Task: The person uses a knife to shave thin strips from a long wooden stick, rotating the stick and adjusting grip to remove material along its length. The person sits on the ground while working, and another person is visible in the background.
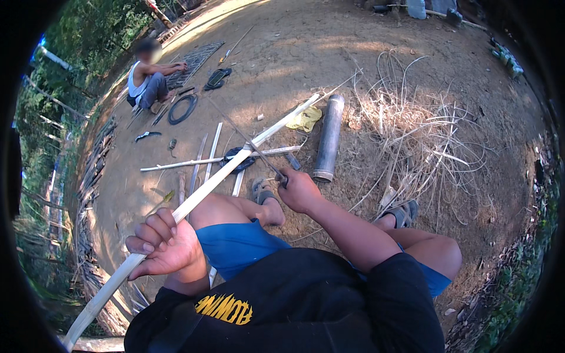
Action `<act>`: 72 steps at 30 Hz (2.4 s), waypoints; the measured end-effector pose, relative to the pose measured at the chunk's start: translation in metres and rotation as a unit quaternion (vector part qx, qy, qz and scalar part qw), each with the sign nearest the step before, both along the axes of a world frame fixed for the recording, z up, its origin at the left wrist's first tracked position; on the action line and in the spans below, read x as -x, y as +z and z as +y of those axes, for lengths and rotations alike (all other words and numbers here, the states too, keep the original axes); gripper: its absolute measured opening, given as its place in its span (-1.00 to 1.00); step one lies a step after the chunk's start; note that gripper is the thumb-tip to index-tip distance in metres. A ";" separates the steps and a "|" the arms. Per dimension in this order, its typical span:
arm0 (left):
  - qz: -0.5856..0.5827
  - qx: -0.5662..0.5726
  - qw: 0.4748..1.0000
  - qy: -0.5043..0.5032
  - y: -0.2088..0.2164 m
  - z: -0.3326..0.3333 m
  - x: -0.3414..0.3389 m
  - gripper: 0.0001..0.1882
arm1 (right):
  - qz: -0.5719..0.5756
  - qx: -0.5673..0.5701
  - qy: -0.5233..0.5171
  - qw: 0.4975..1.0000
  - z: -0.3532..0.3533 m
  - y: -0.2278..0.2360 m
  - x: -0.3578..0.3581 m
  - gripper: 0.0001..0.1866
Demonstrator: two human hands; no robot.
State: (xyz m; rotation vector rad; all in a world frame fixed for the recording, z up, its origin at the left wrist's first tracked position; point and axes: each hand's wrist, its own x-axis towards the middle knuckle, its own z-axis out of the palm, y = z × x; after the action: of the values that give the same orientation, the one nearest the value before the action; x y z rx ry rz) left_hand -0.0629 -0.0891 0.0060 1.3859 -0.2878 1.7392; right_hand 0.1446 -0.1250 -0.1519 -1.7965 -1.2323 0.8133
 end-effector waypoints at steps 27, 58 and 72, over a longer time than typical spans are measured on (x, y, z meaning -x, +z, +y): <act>-0.109 0.010 0.977 0.183 0.018 0.051 0.001 -0.34 | 0.017 0.103 -0.236 0.966 -0.083 -0.113 -0.043 -0.60; -0.047 -0.006 0.988 0.147 -0.014 -0.022 -0.032 -0.35 | -0.035 -0.016 0.058 0.998 -0.013 0.022 -0.009 -0.76; -0.063 0.030 0.987 0.147 -0.011 -0.005 -0.017 -0.35 | -0.092 -0.009 0.046 0.995 -0.014 0.029 0.011 -0.72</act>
State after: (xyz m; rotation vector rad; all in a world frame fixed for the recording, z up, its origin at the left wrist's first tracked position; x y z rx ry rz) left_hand -0.0455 -0.0941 -0.0053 1.3285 -0.1014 2.0656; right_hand 0.1338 -0.1392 -0.1226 -1.8439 -1.4459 0.6966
